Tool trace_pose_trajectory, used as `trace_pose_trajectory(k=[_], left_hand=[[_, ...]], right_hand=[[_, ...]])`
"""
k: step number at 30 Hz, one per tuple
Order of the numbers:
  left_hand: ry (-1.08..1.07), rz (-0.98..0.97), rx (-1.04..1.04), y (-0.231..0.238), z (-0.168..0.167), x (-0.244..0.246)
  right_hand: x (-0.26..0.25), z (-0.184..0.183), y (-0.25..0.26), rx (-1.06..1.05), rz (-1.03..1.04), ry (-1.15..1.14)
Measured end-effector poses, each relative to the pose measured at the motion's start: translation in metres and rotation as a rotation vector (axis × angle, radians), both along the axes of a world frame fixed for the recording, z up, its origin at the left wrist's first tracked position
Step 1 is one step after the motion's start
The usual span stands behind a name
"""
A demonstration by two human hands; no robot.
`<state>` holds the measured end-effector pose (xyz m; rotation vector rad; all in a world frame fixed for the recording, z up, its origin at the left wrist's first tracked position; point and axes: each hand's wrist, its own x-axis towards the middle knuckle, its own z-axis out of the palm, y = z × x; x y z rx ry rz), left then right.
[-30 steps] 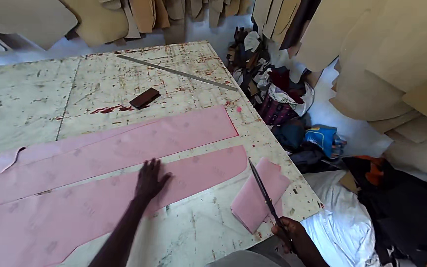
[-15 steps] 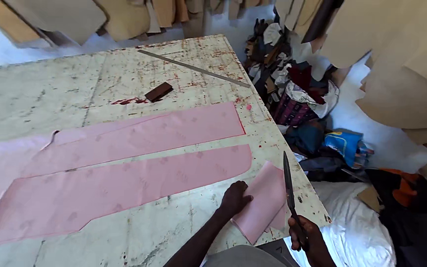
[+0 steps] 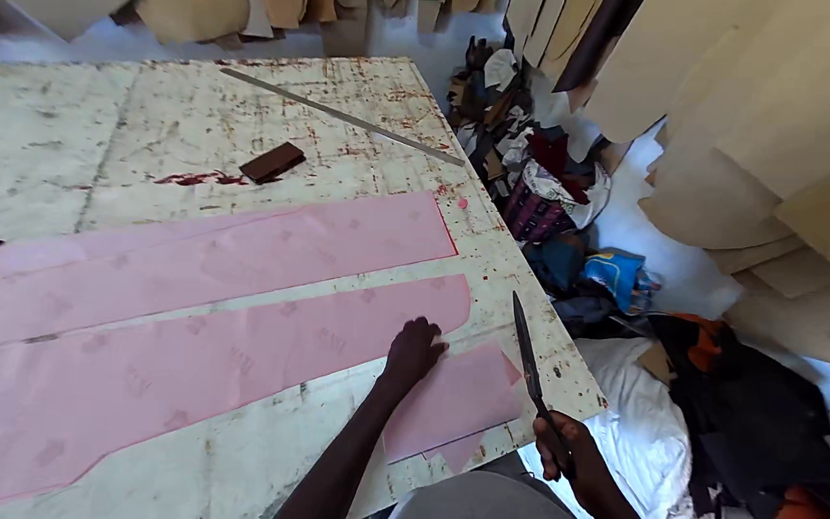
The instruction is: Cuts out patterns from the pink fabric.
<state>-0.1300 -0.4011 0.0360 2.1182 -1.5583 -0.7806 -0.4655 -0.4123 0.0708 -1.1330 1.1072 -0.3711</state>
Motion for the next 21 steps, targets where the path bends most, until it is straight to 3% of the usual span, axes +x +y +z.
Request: trace_pose_trajectory(k=[4, 11, 14, 21], left_hand=[[-0.08, 0.109, -0.116, -0.045, -0.019, -0.015], [-0.195, 0.309, -0.013, -0.102, -0.021, -0.042], [-0.196, 0.41, -0.018, -0.107, -0.011, -0.058], [-0.353, 0.632, 0.016, -0.142, -0.029, -0.082]], right_hand=[[-0.009, 0.001, -0.009, 0.02, 0.03, 0.005], [-0.043, -0.005, -0.059, 0.058, 0.063, -0.073], [-0.073, -0.013, -0.104, 0.08, 0.142, -0.052], [-0.141, -0.028, -0.258, 0.044, 0.376, 0.02]])
